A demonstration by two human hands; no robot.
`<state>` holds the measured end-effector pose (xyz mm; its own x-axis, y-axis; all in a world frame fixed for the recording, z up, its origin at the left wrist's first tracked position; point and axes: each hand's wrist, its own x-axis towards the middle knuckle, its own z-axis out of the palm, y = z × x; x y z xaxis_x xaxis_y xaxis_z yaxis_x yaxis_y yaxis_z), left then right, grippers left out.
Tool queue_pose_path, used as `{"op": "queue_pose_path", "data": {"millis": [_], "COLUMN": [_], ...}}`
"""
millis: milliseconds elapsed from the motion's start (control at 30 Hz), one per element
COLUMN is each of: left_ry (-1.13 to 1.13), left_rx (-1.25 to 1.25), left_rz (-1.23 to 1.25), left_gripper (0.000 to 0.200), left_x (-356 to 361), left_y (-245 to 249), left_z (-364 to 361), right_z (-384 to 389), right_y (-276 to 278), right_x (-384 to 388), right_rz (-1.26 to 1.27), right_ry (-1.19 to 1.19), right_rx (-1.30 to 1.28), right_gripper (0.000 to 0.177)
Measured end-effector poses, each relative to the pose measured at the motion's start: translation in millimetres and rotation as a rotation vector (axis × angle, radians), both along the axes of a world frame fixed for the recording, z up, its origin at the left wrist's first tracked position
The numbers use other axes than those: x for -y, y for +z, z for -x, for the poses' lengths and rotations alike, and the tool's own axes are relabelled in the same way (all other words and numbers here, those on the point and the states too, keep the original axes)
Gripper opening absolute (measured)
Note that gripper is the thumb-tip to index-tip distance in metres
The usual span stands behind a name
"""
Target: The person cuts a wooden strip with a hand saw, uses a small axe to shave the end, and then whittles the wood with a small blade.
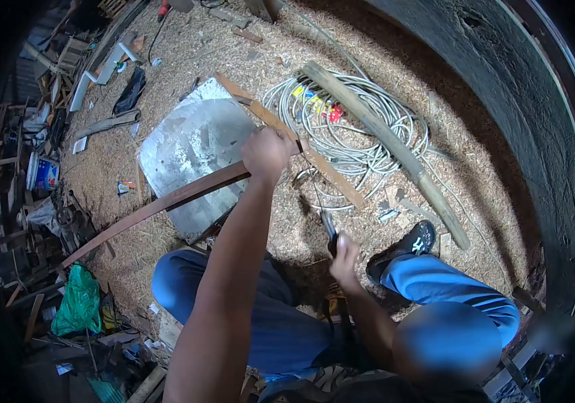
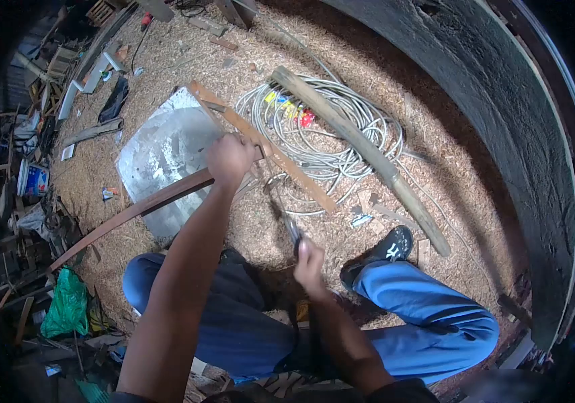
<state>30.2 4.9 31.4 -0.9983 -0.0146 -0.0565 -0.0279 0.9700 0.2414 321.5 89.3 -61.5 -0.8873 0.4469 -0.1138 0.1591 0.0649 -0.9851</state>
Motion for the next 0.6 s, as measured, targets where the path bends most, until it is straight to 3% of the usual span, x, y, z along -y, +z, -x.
{"op": "queue_pose_path", "data": {"millis": [33,100,233,333,400,433,500,600], "left_ry": [-0.002,-0.002,0.001,-0.004,0.023,0.024,0.029,-0.013], "left_rx": [0.021,0.017,0.000,-0.008,-0.006,-0.003,0.008,0.030], "left_rz": [0.006,-0.002,0.011,0.047,0.055,0.034,0.013,0.022], "left_gripper": [0.038,0.039,0.040,0.040,0.039,0.039,0.039,0.038], "left_x": [-1.2,-2.0,-0.9,-0.3,0.1,-0.1,-0.1,-0.7], "left_y": [1.1,0.0,-1.7,-7.1,-7.7,-7.8,-9.5,-5.7], "left_z": [0.2,1.3,-1.4,0.2,2.4,3.0,2.3,5.3], "right_z": [-3.0,17.3,92.7,115.7,79.3,44.2,-8.0,6.2], "right_y": [12.8,33.3,24.0,19.8,37.2,1.4,-1.6,0.8], "right_x": [-3.9,9.4,-4.1,-8.0,-4.2,1.8,3.8,6.9], "right_rz": [-0.003,-0.248,0.111,0.176,-0.021,0.023,-0.073,-0.026], "right_ry": [-0.007,-0.225,-0.033,-0.033,-0.026,-0.039,0.008,-0.067], "right_rx": [-0.044,-0.209,0.062,0.095,-0.032,-0.035,-0.040,-0.064], "right_gripper": [0.034,0.036,0.044,0.043,0.041,0.036,0.034,0.043]}}
